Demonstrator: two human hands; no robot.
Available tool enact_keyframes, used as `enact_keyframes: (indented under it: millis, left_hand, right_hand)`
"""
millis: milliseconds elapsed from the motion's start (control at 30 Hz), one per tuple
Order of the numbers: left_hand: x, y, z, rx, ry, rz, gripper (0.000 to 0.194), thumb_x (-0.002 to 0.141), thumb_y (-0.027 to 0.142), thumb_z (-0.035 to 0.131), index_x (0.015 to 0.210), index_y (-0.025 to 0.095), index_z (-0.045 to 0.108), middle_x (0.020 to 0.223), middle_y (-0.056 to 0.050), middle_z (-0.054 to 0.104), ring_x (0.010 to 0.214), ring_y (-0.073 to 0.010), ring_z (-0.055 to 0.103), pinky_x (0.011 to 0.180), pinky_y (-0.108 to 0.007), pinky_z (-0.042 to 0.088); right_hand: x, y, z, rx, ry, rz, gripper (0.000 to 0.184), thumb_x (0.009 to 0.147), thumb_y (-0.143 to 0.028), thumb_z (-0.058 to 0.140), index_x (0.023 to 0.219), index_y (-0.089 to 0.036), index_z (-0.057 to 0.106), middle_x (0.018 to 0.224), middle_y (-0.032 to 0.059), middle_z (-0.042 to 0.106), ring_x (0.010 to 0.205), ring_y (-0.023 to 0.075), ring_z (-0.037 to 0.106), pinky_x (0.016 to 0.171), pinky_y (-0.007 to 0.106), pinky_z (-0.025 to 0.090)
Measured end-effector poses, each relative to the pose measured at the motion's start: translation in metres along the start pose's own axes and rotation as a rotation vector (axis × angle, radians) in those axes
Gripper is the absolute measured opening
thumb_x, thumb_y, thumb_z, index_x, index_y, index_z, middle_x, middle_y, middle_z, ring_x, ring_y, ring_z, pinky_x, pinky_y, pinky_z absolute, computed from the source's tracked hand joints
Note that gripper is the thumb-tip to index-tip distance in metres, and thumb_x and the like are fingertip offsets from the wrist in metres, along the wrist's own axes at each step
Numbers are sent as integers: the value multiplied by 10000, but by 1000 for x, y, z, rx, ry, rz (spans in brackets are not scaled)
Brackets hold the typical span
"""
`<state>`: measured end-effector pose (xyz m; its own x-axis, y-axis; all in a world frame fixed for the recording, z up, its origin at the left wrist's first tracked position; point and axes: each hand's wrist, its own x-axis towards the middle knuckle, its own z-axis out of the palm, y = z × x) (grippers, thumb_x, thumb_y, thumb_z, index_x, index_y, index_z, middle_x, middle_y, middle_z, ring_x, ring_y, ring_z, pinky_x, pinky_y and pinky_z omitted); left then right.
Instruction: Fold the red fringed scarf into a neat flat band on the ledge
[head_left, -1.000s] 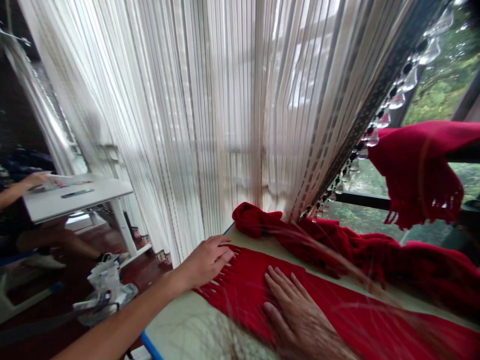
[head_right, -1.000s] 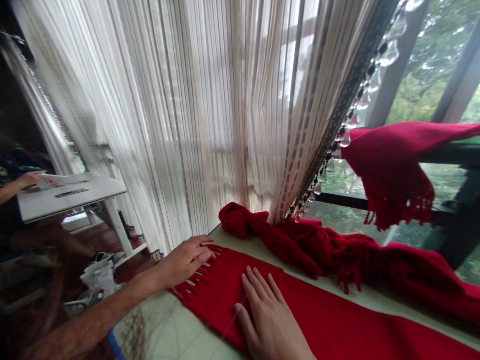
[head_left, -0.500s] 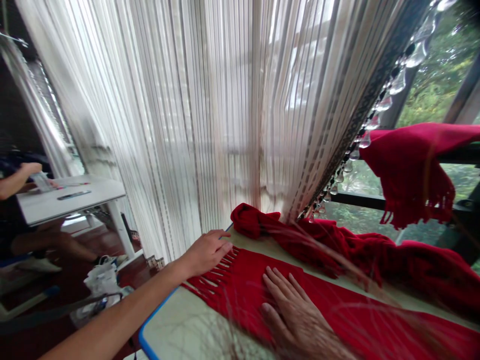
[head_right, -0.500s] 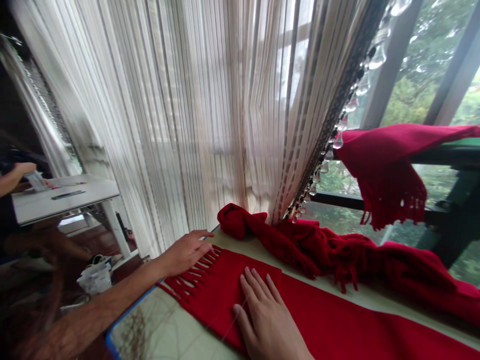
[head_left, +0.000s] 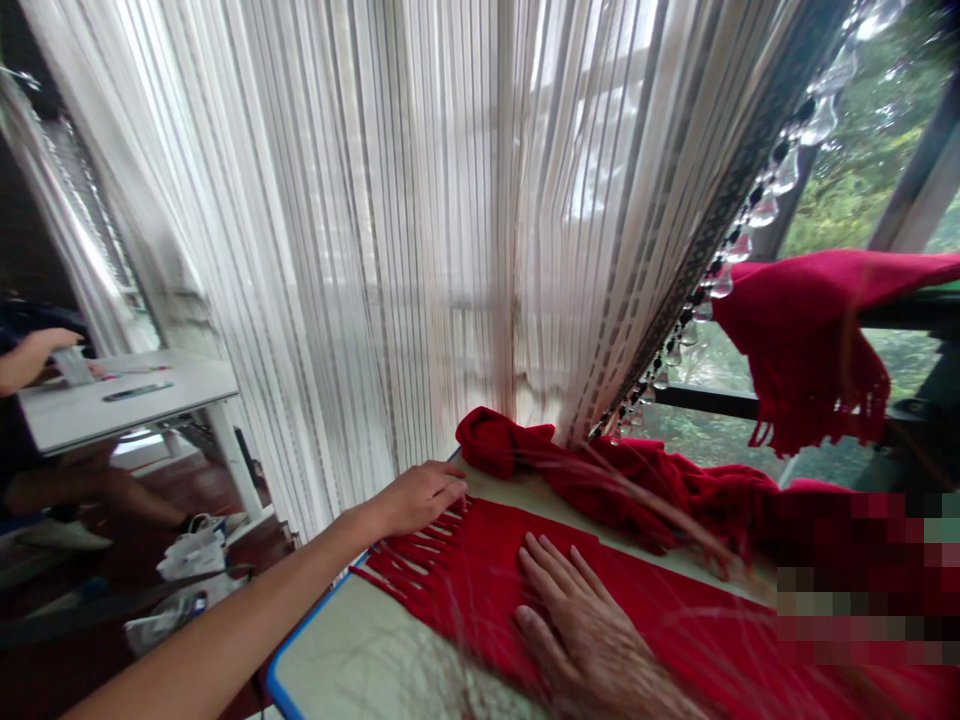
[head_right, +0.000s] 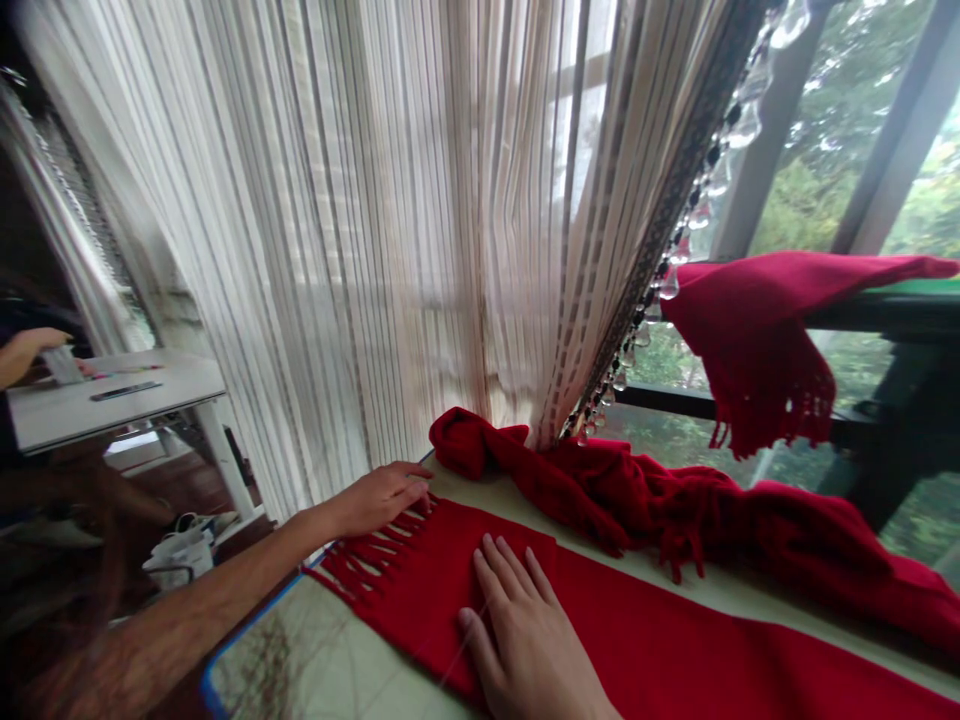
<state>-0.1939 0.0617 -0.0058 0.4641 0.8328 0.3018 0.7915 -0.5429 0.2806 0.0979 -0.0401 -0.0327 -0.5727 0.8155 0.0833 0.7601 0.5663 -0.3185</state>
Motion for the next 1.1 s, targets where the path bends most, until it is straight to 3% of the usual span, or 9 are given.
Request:
enact_keyframes:
  millis: [200, 400, 500, 667, 733, 833, 900, 1000, 1100]
  left_hand:
    - [5, -31, -13, 62, 124, -151, 685, 1071, 470, 274, 594, 210, 692, 955, -91, 745, 935, -251, 685, 923, -349, 478]
    - [13, -10, 1, 19, 50, -16, 534, 1069, 473, 317, 932, 267, 791, 1181, -19, 731, 1114, -196, 645, 1005, -263, 444]
    - [17, -12, 7, 29, 27, -38, 563, 1063, 504, 331, 829, 242, 771, 1066, -41, 755, 994, -205, 679, 907, -272, 485]
    - [23, -41, -3, 73, 89, -141, 662, 1070, 480, 259, 684, 198, 715, 918, -113, 736, 889, -263, 687, 838, -357, 498]
    - [26, -42, -5, 60, 66, -89, 577, 1060, 462, 325, 769, 202, 750, 945, -102, 734, 934, -258, 682, 893, -358, 490]
    - [30, -29, 0, 4, -46, 62, 285, 973, 443, 572, 1017, 258, 785, 1054, -49, 742, 1032, -225, 671, 955, -301, 478]
    - [31, -22, 3, -32, -126, 142, 214, 910, 415, 683, 1057, 302, 791, 1068, -14, 746, 1039, -201, 675, 951, -257, 477]
    - [27, -27, 3, -51, -165, 161, 179, 919, 400, 682, 1010, 314, 809, 1001, -2, 747, 968, -182, 688, 904, -238, 487]
    - [15, -48, -8, -40, -131, 104, 225, 944, 427, 648, 987, 282, 814, 970, -20, 738, 914, -180, 694, 876, -249, 490]
  right_hand:
    - [-3, -6, -6, -8, 8, 13, 666, 1017, -511, 285, 1550, -120, 369, 1648, 101, 261, 1541, 292, 221, 1254, 570, 212]
    - [-2, -2, -2, -1, 38, 6, 653, 1013, -505, 310, 1547, -137, 382, 1643, 99, 281, 1537, 292, 237, 1256, 567, 207]
    - [-2, -3, -3, 13, 36, 5, 650, 1013, -499, 321, 1538, -125, 397, 1636, 108, 295, 1534, 303, 246, 1253, 579, 218]
    - [-3, -4, -4, 37, 72, -7, 643, 1010, -508, 354, 1526, -130, 426, 1620, 110, 322, 1521, 318, 273, 1250, 575, 245]
    - [-2, -3, -3, 36, 85, -11, 634, 1008, -502, 366, 1519, -135, 442, 1611, 114, 338, 1515, 320, 290, 1248, 571, 257]
    - [-1, -3, -3, 22, 73, -14, 639, 1008, -501, 355, 1523, -132, 432, 1618, 112, 328, 1519, 317, 280, 1251, 567, 247]
    - [-1, -4, -5, 16, 53, -5, 648, 1011, -500, 336, 1530, -120, 415, 1628, 113, 310, 1526, 318, 262, 1252, 576, 237]
    - [-2, -6, -8, 20, 26, 4, 656, 1015, -495, 322, 1536, -105, 397, 1637, 118, 293, 1535, 321, 242, 1252, 595, 223]
    - [-4, -7, -9, 37, 24, 4, 658, 1018, -502, 322, 1544, -111, 381, 1643, 109, 282, 1539, 317, 230, 1257, 595, 217]
